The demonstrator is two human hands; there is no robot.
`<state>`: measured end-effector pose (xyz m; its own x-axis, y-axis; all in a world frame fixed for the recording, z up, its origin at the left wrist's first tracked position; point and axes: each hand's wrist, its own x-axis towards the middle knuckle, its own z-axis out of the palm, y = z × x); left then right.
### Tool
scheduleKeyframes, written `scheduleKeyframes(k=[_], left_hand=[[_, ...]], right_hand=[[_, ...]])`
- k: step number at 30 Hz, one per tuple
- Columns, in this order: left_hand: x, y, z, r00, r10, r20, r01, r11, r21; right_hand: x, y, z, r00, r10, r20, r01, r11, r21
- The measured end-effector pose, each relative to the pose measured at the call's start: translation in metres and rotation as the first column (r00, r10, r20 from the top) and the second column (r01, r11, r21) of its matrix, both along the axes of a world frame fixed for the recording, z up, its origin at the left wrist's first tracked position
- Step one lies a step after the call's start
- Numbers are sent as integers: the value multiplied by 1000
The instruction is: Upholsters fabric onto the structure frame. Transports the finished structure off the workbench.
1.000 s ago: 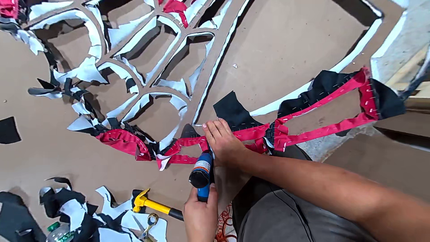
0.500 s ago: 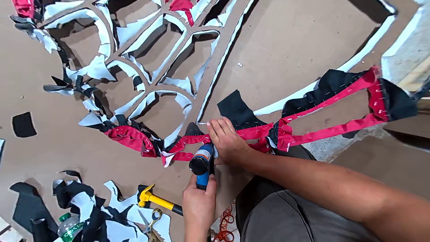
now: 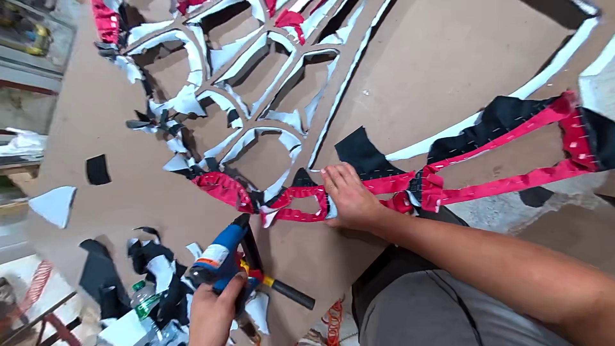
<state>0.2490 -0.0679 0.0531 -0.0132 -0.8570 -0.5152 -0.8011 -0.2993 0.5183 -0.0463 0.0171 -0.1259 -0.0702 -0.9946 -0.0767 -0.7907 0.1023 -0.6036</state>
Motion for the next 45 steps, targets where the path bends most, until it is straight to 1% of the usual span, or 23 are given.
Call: scheduleKeyframes(k=[1, 2, 3, 5, 6, 7, 8, 10, 11, 16, 21, 24, 29, 36, 37, 38, 40, 42, 43, 45], left_hand=[[12, -12, 1, 989, -53, 137, 55, 998, -10], [19, -23, -2, 969, -100, 228, 106, 994, -14], [23, -32, -7, 958, -126, 258, 135, 991, -15], [25, -48, -20, 959, -165, 229, 172, 985, -10], [23, -56, -25, 947, -225, 228, 232, 973, -6], [18, -64, -29, 911, -325, 254, 336, 942, 0], [12, -71, -32, 854, -435, 286, 451, 892, 11], [2, -83, -38, 739, -595, 315, 610, 790, 61], [1, -88, -40, 711, -625, 321, 638, 766, 77], [15, -108, -40, 684, -660, 311, 656, 743, 134], [12, -113, -40, 629, -701, 336, 704, 697, 138], [10, -114, -41, 620, -709, 337, 705, 692, 157], [4, -110, -49, 620, -719, 314, 731, 675, 104], [-9, -116, -47, 607, -733, 308, 736, 664, 130], [-8, -117, -46, 623, -723, 298, 727, 676, 119], [-3, -116, -45, 661, -693, 288, 699, 708, 99], [16, -107, -34, 790, -555, 261, 566, 824, 41], [45, -89, -19, 890, -379, 255, 398, 917, -28], [60, -78, -12, 918, -304, 254, 326, 944, -48], [84, -52, -5, 942, -215, 260, 244, 966, -88]], right_hand=[[1, -1, -1, 1000, -5, -7, 5, 1000, -13], [2, 0, -1, 1000, -9, -25, 8, 1000, -28], [2, 1, -2, 999, -9, -47, 7, 999, -36], [3, 1, -3, 996, -7, -86, 3, 999, -41], [3, 1, -4, 994, -6, -107, 1, 999, -49], [3, 1, -5, 992, -7, -126, -1, 998, -59], [3, 2, -7, 990, -5, -143, -4, 998, -62], [2, 2, -6, 986, -8, -168, -4, 997, -71], [3, 3, -6, 985, -10, -173, -4, 997, -75], [3, 2, -6, 981, -19, -194, 4, 997, -80], [3, 3, -8, 978, -18, -206, 0, 996, -85], [4, 3, -7, 976, -12, -217, -4, 997, -72], [4, 3, -7, 975, -9, -223, -3, 999, -52], [3, 1, -6, 975, -11, -222, -4, 998, -70], [3, 1, -5, 975, -12, -222, -4, 997, -71], [3, 1, -5, 975, -13, -223, -2, 998, -70], [2, 2, -4, 976, -23, -217, 8, 998, -70], [5, 3, 2, 979, -39, -201, 25, 997, -70], [10, 1, 7, 982, -32, -186, 16, 996, -86], [33, -9, 21, 986, 60, -156, -82, 987, -140]])
